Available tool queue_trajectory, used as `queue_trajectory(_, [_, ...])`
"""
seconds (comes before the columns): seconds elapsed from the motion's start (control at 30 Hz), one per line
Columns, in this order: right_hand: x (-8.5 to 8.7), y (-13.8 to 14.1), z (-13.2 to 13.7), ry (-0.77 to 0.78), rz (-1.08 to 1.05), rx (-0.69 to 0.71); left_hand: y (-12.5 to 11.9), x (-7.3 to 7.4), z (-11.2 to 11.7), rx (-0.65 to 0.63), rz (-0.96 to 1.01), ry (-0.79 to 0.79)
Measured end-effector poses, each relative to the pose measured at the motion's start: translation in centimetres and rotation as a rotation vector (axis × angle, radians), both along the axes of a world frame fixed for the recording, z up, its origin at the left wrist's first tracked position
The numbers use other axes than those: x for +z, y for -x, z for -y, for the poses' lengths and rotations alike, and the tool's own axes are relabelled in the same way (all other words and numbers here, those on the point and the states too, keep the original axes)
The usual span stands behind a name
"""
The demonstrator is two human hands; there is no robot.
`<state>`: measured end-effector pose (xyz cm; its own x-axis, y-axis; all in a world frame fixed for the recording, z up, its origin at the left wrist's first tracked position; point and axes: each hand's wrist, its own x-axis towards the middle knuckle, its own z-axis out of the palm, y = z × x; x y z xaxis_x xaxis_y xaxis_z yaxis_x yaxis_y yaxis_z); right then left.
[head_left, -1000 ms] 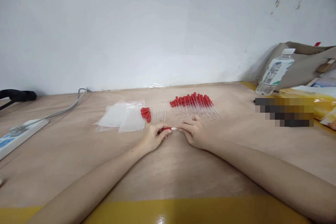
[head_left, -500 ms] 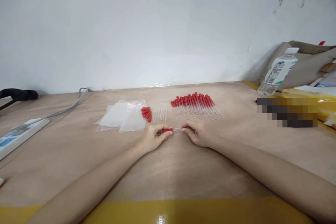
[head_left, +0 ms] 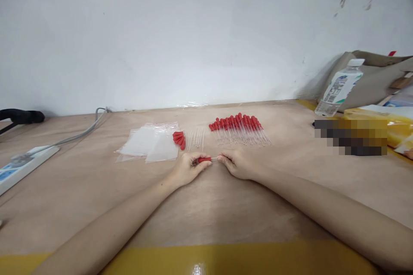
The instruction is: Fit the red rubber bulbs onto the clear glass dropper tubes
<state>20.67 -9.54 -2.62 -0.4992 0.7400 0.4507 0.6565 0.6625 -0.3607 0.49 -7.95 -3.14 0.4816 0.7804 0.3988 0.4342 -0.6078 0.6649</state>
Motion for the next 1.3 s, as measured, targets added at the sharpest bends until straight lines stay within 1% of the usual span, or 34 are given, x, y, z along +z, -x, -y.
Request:
queue_trajectory(0.07, [0.2, -0.1, -0.1, 0.022, 0.010, -0.002, 0.0, -0.2, -0.2, 0.024, 0.031, 0.011])
queue_trajectory(0.2, [0.7, -0.6, -0.2, -0.009, 0.026, 0.050, 0.0, -0.2, -0.2, 0.055, 0.043, 0.049])
queue_trajectory(0.3, [0.8, -0.9, -0.1, -0.035, 0.018, 0.056, -0.2, 0.1, 0.2, 0.081, 0.073, 0.113])
queue_trajectory(0.43, [0.6, -1.1, 0.0, -0.096, 0.036, 0.062, -0.2, 0.2, 0.5, 0.079, 0.114, 0.209])
queue_trajectory(0.6, [0.2, -1.3, -0.3, -0.253, 0.111, 0.095, -0.3, 0.4, 0.5, 0.077, 0.156, 0.315])
queue_trajectory(0.8, [0.3, -1.7, -0.6, -0.497, 0.307, 0.116, -0.5, 0.6, 0.4, 0.036, 0.189, 0.420])
queue_trajectory(0.87, [0.4, -1.5, -0.4, -0.539, 0.349, 0.122, -0.4, 0.6, 0.3, 0.038, 0.166, 0.420])
queue_trajectory(0.9, [0.5, -1.4, -0.2, -0.537, 0.360, 0.111, -0.3, 0.6, 0.3, 0.043, 0.138, 0.383])
queue_trajectory(0.93, [0.7, -1.3, -0.1, -0.514, 0.359, 0.088, -0.2, 0.6, 0.3, 0.047, 0.096, 0.320])
queue_trajectory(1.0, [1.1, -1.1, 0.1, -0.395, 0.299, 0.020, 0.1, 0.6, 0.4, 0.064, 0.001, 0.134])
queue_trajectory(1.07, [1.7, -1.3, -0.3, -0.205, 0.161, -0.082, 0.3, 0.8, 0.5, 0.109, -0.067, -0.037])
queue_trajectory(1.1, [2.0, -1.5, -0.7, -0.101, 0.075, -0.154, 0.4, 0.8, 0.6, 0.144, -0.085, -0.088])
queue_trajectory(1.13, [2.3, -1.8, -1.3, 0.001, -0.005, -0.231, 0.4, 0.9, 0.6, 0.168, -0.101, -0.115])
queue_trajectory(1.17, [2.7, -2.1, -2.1, 0.092, -0.072, -0.338, 0.4, 1.0, 0.6, 0.167, -0.122, -0.122])
queue_trajectory(1.23, [3.2, -2.6, -3.9, 0.258, -0.144, -0.482, 0.4, 1.1, 0.5, 0.093, -0.183, -0.115])
queue_trajectory(1.27, [3.3, -2.7, -4.8, 0.292, -0.157, -0.550, 0.3, 1.1, 0.5, 0.044, -0.215, -0.117])
queue_trajectory(1.3, [3.3, -2.7, -5.7, 0.290, -0.170, -0.618, 0.3, 1.0, 0.4, 0.006, -0.238, -0.125])
